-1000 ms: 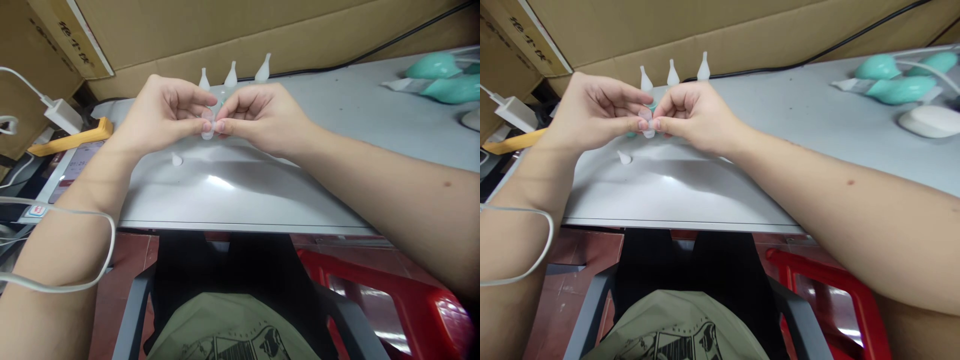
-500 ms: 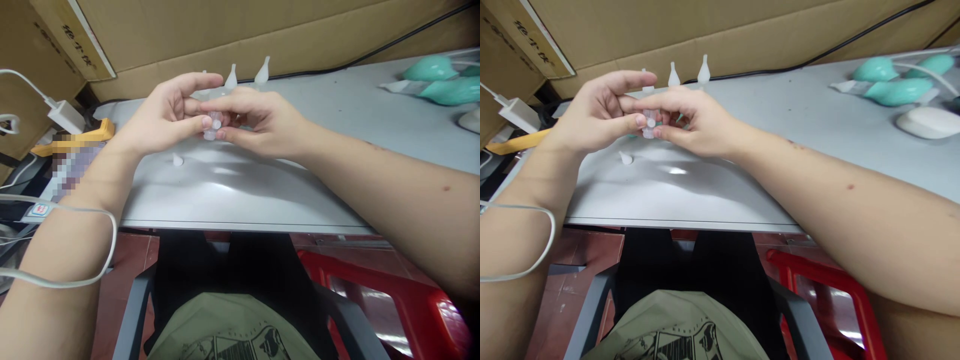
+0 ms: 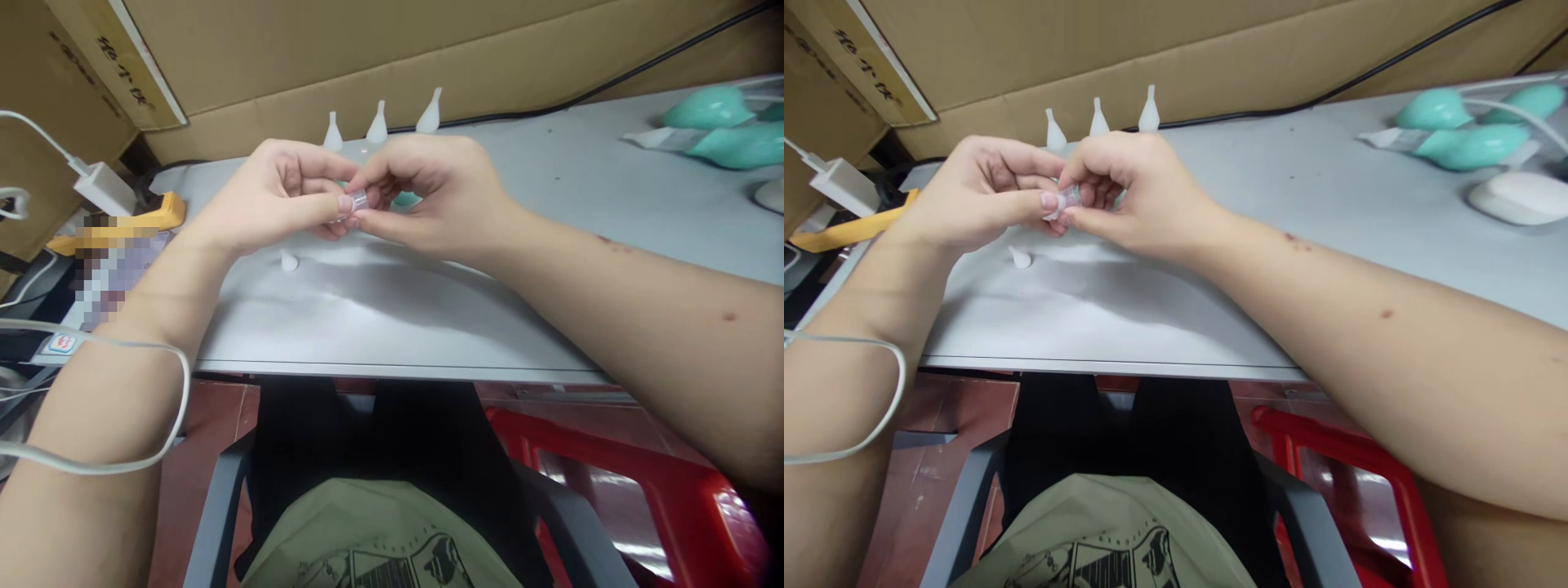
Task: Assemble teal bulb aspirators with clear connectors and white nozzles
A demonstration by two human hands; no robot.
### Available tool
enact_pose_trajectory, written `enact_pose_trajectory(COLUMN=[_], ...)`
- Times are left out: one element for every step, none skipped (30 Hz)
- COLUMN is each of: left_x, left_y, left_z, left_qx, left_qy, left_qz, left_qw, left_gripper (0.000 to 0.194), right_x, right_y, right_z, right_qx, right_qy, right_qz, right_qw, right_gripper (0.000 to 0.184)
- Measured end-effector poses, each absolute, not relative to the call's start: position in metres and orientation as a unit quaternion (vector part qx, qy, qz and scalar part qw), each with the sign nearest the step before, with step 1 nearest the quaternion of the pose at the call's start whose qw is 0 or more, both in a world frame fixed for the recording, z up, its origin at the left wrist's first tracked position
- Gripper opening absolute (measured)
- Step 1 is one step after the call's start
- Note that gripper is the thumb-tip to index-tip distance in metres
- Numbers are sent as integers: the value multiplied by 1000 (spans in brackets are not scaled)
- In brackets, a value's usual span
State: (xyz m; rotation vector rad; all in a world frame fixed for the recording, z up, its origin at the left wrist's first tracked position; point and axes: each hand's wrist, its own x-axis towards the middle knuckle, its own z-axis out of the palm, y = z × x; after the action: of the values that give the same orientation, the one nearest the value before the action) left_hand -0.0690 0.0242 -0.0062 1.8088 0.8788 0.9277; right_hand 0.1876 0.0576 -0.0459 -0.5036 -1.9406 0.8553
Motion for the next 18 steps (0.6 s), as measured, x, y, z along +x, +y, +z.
enact_pose_trajectory(left_x=[-68,-67,-67,-67,-66,-66,-66,-66,-66,-65,-65,-64,-63,-62,-61,-61,-61,-61], left_y=[25,25,26,27,28,29,29,30,30,29,27,25,22,18,14,10,6,4], left_z=[-7,-8,-9,-11,-12,-13,-14,-14,-14,-13,-11,-9,-7,-4,-1,2,5,6], left_qx=[730,730,728,726,723,720,717,715,713,712,712,713,715,717,718,719,719,718], left_qy=[355,356,357,359,361,363,366,370,373,375,377,381,391,405,421,435,446,451], left_qz=[379,386,398,409,415,421,424,423,420,420,421,421,417,412,404,397,391,386], left_qw=[444,437,428,421,417,415,415,417,420,420,417,411,402,391,379,368,362,362], left_gripper=[14,12,12,14,17,22,26,30,32,33,34,34,35,35,35,34,33,33], right_x=[187,187,187,187,187,188,188,188,188,188,188,188,188,187,187,186,185,185], right_y=[58,58,57,57,57,57,56,56,55,55,55,55,56,57,59,61,62,64], right_z=[-46,-47,-47,-47,-48,-48,-48,-48,-48,-48,-48,-49,-49,-50,-50,-51,-52,-52], right_qx=[-206,-209,-213,-214,-215,-215,-214,-213,-210,-206,-202,-199,-195,-189,-181,-171,-159,-147], right_qy=[-792,-793,-793,-792,-792,-791,-792,-794,-799,-803,-807,-810,-813,-815,-819,-823,-827,-830], right_qz=[345,343,342,343,345,346,344,339,329,318,308,300,293,286,279,271,261,251], right_qw=[460,459,457,457,456,457,457,458,458,460,461,463,465,467,468,469,472,475], right_gripper=[25,25,25,24,23,23,21,19,17,14,11,10,10,12,15,18,20,21])
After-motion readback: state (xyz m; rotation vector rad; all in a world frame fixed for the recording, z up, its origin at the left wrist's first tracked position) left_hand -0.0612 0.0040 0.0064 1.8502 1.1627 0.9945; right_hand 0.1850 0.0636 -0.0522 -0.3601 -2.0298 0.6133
